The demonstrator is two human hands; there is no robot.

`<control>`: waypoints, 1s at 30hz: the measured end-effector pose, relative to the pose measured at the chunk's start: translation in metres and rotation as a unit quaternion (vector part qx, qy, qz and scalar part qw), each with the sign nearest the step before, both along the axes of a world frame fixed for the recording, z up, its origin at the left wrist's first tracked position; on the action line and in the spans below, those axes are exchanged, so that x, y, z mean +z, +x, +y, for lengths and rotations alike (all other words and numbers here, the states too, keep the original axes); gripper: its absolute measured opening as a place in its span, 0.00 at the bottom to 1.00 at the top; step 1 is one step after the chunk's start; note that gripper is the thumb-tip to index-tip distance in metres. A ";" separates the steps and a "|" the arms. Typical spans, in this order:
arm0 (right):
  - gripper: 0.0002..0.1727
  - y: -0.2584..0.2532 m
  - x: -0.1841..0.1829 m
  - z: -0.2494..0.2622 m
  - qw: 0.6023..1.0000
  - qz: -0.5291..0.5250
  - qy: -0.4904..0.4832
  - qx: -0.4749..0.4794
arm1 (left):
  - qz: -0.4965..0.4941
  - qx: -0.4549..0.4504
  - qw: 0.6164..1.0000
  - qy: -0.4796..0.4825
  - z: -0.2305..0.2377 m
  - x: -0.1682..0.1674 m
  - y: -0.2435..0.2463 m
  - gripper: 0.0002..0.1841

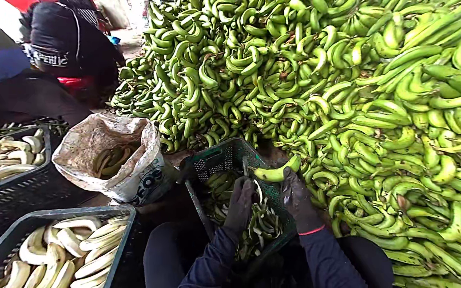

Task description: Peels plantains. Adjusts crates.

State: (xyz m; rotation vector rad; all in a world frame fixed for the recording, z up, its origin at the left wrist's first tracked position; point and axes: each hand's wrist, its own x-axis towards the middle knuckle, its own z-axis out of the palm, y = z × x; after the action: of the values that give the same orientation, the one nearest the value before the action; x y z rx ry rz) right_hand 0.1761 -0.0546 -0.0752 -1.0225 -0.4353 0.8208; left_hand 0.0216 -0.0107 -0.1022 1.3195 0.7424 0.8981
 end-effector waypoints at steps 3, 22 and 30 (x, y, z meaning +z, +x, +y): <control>0.25 0.021 0.000 -0.004 1.000 -0.009 0.012 -0.014 | 0.031 -0.031 0.998 0.047 -0.013 -0.022 -0.004 0.33; 0.23 0.045 0.034 0.000 0.997 -0.008 0.017 0.080 | 0.170 -0.167 0.969 -0.067 -0.015 -0.018 -0.004 0.30; 0.23 0.037 0.018 0.015 0.994 0.040 -0.102 0.031 | 0.221 -0.145 0.890 0.372 0.019 0.036 -0.018 0.28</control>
State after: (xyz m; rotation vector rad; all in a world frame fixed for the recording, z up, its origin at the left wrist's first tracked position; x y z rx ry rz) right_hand 0.2132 -0.0391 -0.0572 -1.1652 -0.3213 0.9733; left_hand 0.0037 0.0080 -0.0658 2.3075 0.5208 0.6529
